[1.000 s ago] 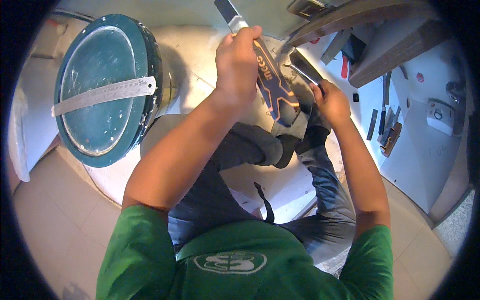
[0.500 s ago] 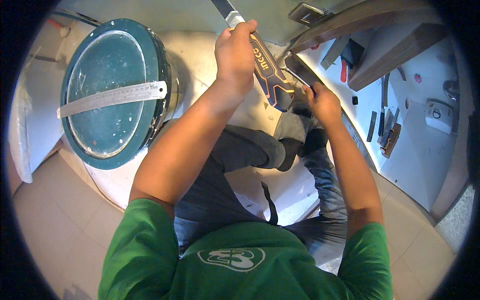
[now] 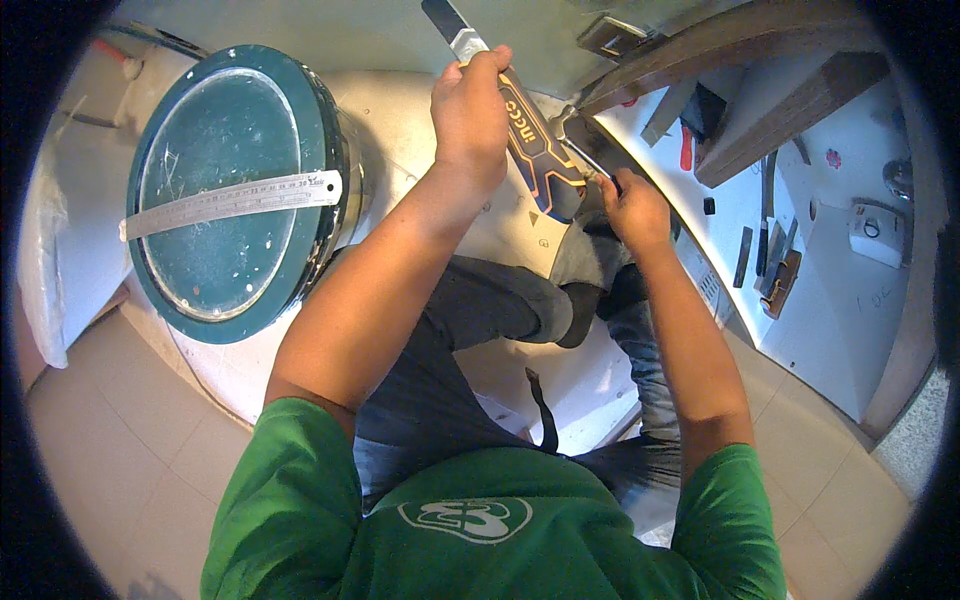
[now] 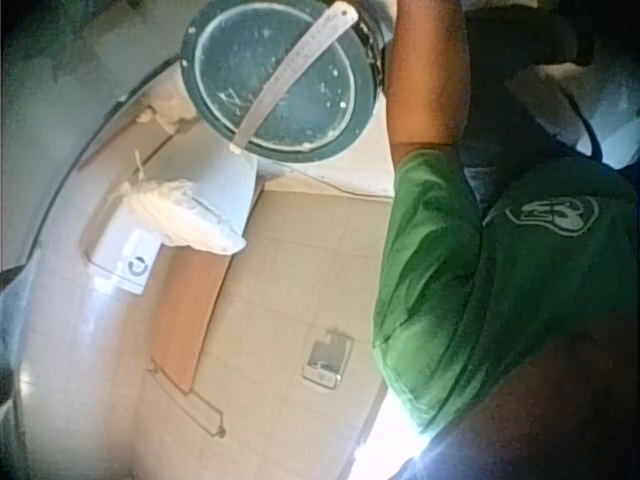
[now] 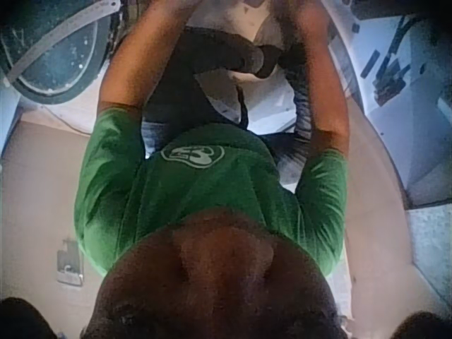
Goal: The person sits on the floor and uses a utility knife to trim the edge of a wooden cabinet. They repeatedly scrape and cut along the bottom edge, then switch to a hammer to tap the edge, and finally return to the utility knife for further trimming.
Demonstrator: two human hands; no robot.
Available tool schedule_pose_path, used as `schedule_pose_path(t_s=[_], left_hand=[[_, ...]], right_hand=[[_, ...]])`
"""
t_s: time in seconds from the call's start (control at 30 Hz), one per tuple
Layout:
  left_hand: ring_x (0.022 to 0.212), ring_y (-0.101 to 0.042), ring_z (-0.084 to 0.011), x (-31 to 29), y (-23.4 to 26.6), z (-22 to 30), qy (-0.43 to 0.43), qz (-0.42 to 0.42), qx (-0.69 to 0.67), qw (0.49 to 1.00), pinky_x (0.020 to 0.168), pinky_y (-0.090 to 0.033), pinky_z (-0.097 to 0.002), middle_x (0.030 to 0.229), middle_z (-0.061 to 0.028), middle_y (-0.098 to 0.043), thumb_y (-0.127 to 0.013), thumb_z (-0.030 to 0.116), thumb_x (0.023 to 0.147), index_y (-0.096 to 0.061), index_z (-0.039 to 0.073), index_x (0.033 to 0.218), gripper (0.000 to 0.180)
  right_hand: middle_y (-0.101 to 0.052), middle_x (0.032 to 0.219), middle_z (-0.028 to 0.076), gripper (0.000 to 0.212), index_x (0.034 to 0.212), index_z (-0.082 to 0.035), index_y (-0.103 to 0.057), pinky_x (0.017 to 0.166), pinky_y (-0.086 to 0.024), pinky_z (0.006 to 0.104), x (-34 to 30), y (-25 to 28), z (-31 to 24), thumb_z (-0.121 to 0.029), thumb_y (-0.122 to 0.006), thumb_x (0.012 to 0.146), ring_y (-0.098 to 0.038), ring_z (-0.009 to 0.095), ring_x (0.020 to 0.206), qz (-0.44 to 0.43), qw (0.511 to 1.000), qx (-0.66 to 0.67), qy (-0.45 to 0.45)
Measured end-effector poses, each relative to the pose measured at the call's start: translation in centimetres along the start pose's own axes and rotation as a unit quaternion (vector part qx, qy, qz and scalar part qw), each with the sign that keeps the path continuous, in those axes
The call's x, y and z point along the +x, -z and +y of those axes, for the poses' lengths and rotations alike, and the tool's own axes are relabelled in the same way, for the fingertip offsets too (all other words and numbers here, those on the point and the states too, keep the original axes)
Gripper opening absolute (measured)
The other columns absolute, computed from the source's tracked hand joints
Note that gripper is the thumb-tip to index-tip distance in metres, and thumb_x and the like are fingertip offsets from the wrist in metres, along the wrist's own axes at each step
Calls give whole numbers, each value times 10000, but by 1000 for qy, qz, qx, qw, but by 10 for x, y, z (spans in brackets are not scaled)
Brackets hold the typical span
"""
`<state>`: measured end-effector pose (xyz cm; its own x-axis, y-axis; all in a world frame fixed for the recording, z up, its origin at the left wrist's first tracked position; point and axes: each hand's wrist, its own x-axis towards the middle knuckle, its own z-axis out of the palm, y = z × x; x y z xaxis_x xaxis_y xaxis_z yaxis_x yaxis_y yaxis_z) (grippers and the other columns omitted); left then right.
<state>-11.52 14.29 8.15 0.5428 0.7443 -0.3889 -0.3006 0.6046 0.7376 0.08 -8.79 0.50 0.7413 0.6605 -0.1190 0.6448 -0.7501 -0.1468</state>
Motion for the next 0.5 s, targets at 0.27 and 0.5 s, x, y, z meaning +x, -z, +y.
schedule_pose_path(t_s=[0.27,0.5], left_hand=[[641,-497,-108,3,0,-3,2,0,12,1000,613,-416,-296,751,-6,-542,-656,226,931,-543,69,902,196],[648,-503,-111,4,3,-10,-4,-33,33,999,606,-436,-288,764,-2,-524,-627,229,965,-542,89,898,177]], right_hand=[[-688,829,190,445,914,-64,-649,726,-521,528,-12,5,3,-502,-602,982,-677,419,820,-25,999,-19,22],[-694,853,196,421,918,-61,-647,746,-534,528,-4,13,9,-468,-576,994,-684,418,838,-28,1000,5,8]])
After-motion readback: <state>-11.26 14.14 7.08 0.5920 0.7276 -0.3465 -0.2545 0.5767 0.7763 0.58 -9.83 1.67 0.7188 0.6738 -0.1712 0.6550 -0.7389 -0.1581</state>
